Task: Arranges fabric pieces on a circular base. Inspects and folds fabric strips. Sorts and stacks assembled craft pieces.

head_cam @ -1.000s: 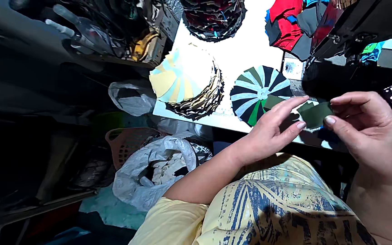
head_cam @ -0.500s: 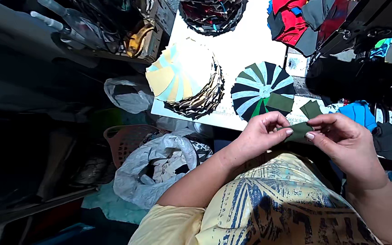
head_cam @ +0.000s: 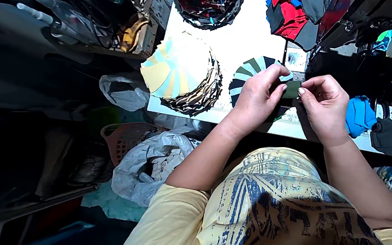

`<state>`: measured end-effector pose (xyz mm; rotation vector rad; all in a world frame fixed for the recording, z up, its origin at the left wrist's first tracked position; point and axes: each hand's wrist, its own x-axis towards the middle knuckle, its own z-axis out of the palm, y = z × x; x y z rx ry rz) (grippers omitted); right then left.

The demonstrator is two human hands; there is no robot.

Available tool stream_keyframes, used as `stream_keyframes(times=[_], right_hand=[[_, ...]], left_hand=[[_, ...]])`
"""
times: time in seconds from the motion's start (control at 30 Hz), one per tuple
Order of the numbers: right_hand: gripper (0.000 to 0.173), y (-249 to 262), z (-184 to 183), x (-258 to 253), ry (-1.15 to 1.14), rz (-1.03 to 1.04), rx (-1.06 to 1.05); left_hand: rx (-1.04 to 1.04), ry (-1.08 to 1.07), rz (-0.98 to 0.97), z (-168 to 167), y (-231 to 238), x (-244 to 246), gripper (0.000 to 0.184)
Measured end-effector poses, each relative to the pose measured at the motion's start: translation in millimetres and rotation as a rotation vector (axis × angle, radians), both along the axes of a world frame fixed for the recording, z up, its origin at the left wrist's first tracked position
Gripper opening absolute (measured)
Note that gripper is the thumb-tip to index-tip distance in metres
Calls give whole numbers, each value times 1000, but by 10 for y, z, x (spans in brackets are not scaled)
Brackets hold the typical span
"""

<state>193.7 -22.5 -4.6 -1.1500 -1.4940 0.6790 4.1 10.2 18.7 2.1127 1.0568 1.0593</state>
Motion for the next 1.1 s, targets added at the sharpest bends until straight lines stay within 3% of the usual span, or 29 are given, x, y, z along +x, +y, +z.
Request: stream_keyframes(times=[0.2,0.57,0.87,1.0,1.1], right_hand=[[11,16,-109,-86,-325,-88,74],[14,44,-164,-119,-686,-103,96],[16,-33,2,-98,-773,-37,16],[20,-194,123,92,-689,-1,63],[23,-366,210,335,-578,57,55]], left_hand=[[41,190,59,-126,47,0,24],[180,414,159,-184,50,43,25],[200,447,137,-87,2,-72,36],[225,428,74,-160,78,-33,38],[204,522,101,-262,75,-5,51]])
